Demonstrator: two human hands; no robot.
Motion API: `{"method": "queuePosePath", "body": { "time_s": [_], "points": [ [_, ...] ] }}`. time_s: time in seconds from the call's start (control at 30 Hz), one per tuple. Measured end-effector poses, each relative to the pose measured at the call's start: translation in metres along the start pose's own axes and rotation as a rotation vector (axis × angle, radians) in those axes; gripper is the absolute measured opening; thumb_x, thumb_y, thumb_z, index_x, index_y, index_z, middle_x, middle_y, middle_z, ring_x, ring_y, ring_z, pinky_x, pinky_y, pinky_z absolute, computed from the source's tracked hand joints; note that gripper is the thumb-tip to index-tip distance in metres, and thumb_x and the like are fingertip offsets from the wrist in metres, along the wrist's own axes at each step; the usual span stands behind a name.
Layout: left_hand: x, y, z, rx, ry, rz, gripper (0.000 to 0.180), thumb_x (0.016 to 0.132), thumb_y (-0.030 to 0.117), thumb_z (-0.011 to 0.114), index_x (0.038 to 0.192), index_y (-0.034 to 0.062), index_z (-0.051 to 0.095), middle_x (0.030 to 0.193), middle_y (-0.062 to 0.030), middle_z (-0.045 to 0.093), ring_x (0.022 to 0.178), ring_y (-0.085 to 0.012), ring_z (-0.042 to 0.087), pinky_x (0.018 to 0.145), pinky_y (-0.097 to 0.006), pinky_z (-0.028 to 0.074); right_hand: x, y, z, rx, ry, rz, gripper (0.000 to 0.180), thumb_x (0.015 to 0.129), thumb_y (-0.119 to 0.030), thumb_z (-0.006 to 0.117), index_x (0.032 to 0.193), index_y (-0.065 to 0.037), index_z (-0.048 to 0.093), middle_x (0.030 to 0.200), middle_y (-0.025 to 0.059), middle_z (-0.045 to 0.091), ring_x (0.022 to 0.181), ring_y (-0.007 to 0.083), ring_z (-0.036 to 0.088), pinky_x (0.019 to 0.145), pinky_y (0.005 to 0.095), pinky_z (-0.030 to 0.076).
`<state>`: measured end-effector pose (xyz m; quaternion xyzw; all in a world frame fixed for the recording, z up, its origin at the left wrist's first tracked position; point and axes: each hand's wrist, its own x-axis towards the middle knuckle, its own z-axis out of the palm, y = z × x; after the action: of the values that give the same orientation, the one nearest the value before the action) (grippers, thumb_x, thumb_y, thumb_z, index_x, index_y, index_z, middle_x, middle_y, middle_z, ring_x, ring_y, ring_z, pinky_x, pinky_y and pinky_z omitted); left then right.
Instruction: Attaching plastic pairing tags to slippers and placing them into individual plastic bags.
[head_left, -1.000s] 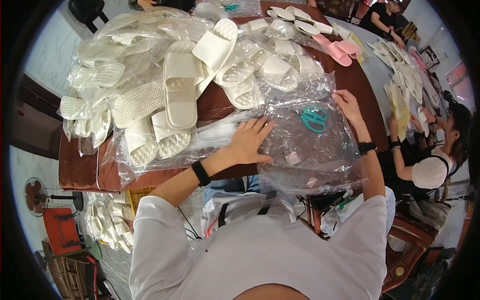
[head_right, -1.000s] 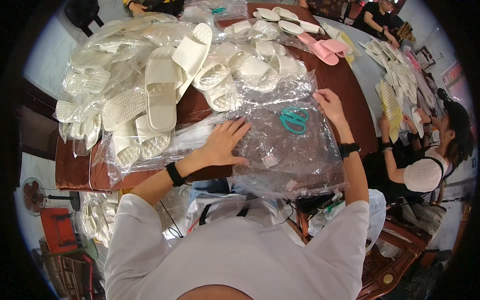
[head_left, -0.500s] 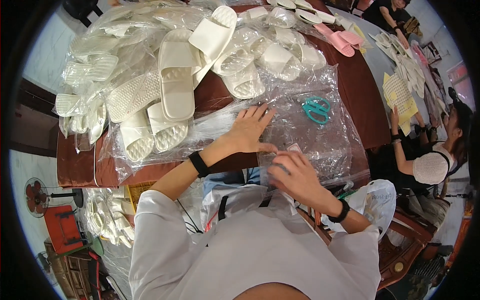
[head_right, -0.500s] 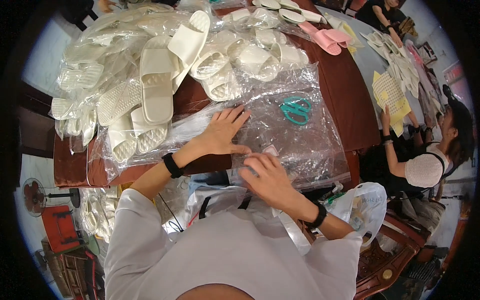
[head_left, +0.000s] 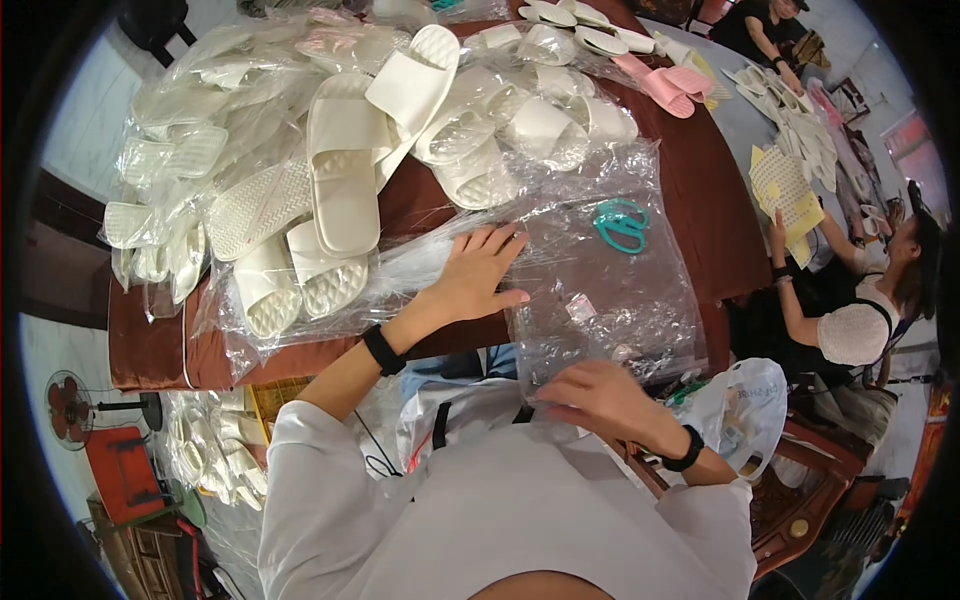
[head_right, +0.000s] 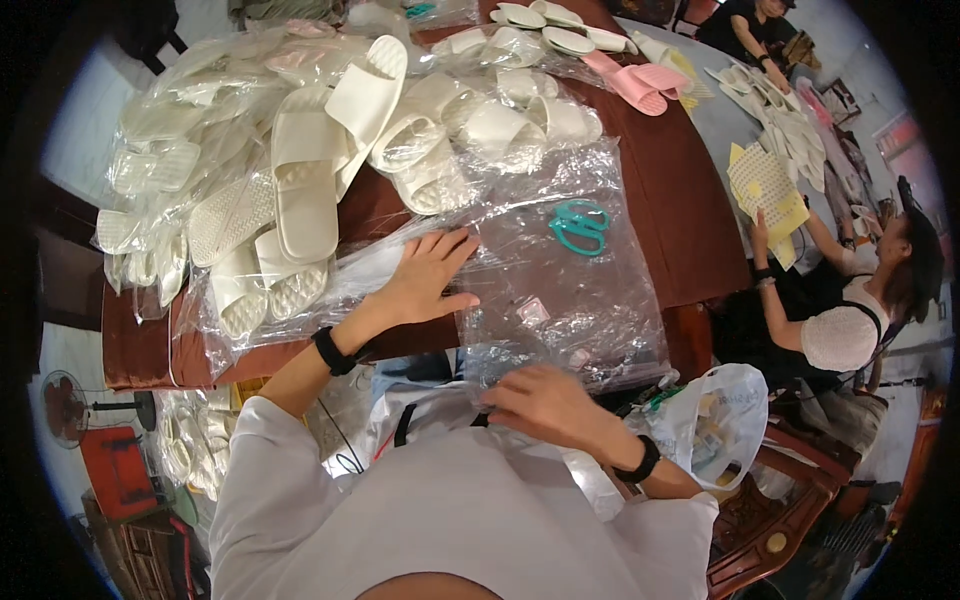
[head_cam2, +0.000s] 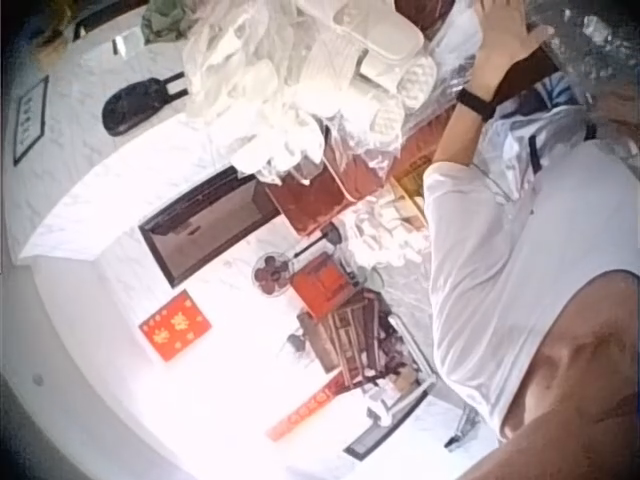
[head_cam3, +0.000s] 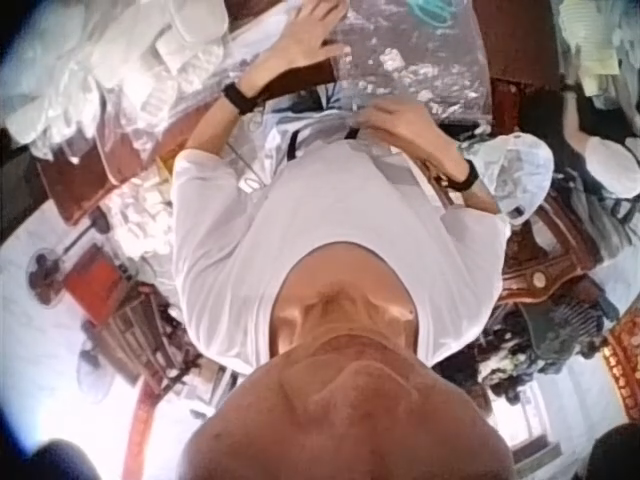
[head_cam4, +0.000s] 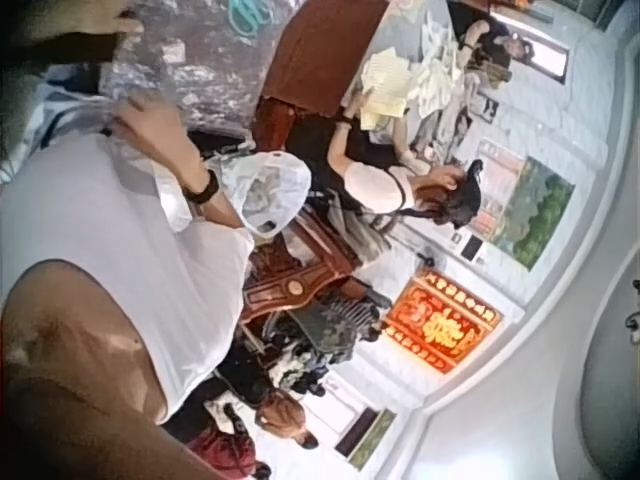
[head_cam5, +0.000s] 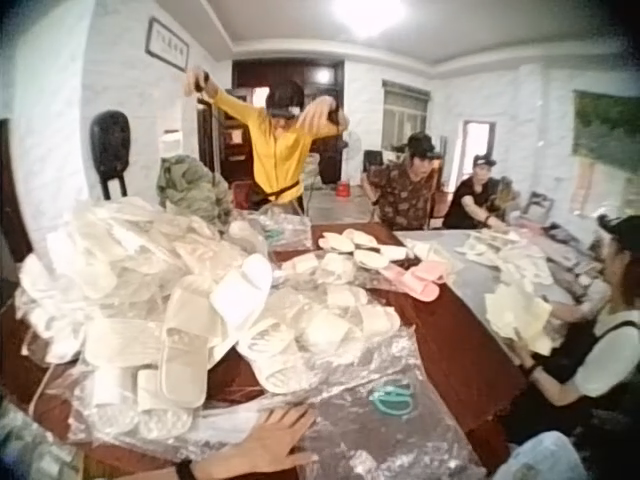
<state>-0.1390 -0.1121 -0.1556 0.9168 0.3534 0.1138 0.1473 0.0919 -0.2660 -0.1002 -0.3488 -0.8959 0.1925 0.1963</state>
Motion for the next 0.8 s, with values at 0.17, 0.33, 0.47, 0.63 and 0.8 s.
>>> {"method": "queuePosePath", "body": {
  "time_s": [0.17, 0.33, 0.47, 0.63, 0.8],
  "points": [
    [-0.009, 0.009, -0.009, -0.007, -0.004, -0.024, 0.076, 0.083, 0.043, 0.066, 0.145, 0.0087, 0.037, 0.145, -0.0206, 0.035, 0.129, -0.0395, 0.034, 0.105, -0.05, 0.027, 0.007, 0.026, -0.086, 0.24, 0.391, 0.456, 0.01, 0.088, -0.007, 0.062, 0.095, -0.001, 0.066, 0.087, 0.0112, 0.065, 0.077, 0.0224, 0.065, 0.069, 0.0314, 0.049],
    [-0.008, 0.017, -0.009, 0.064, -0.014, 0.009, 0.07, 0.084, 0.04, 0.065, 0.144, 0.0128, 0.041, 0.145, -0.0211, 0.035, 0.129, -0.0393, 0.034, 0.107, -0.051, 0.027, -0.017, 0.151, -0.102, 0.002, 0.484, 0.607, 0.009, 0.087, -0.002, 0.059, 0.096, -0.001, 0.062, 0.086, 0.0131, 0.063, 0.076, 0.0254, 0.062, 0.069, 0.0322, 0.049],
    [-0.01, 0.014, -0.005, 0.052, -0.003, 0.021, 0.07, 0.086, 0.042, 0.063, 0.145, 0.0138, 0.039, 0.146, -0.021, 0.035, 0.131, -0.0387, 0.033, 0.107, -0.051, 0.026, -0.019, 0.214, -0.079, -0.038, 0.347, 0.527, 0.014, 0.082, -0.005, 0.067, 0.096, -0.002, 0.063, 0.084, 0.01, 0.063, 0.073, 0.0213, 0.061, 0.066, 0.03, 0.048],
    [-0.012, 0.016, -0.002, 0.061, -0.038, -0.03, 0.069, 0.086, 0.041, 0.063, 0.145, 0.0136, 0.04, 0.148, -0.0212, 0.032, 0.133, -0.0374, 0.031, 0.109, -0.049, 0.026, -0.001, 0.229, -0.069, 0.388, 0.254, 0.66, 0.023, 0.077, -0.012, 0.077, 0.096, -0.004, 0.066, 0.084, 0.0063, 0.059, 0.072, 0.0182, 0.057, 0.066, 0.029, 0.047],
    [-0.014, 0.013, -0.004, 0.057, -0.038, -0.033, 0.069, 0.086, 0.042, 0.063, 0.145, 0.0146, 0.039, 0.149, -0.0207, 0.031, 0.134, -0.0366, 0.03, 0.11, -0.049, 0.025, 0.019, 0.2, -0.07, -0.007, 0.219, 0.557, 0.034, 0.072, -0.02, 0.082, 0.099, -0.005, 0.069, 0.091, 0.0068, 0.056, 0.077, 0.0191, 0.057, 0.072, 0.0296, 0.046]
  ]
}}
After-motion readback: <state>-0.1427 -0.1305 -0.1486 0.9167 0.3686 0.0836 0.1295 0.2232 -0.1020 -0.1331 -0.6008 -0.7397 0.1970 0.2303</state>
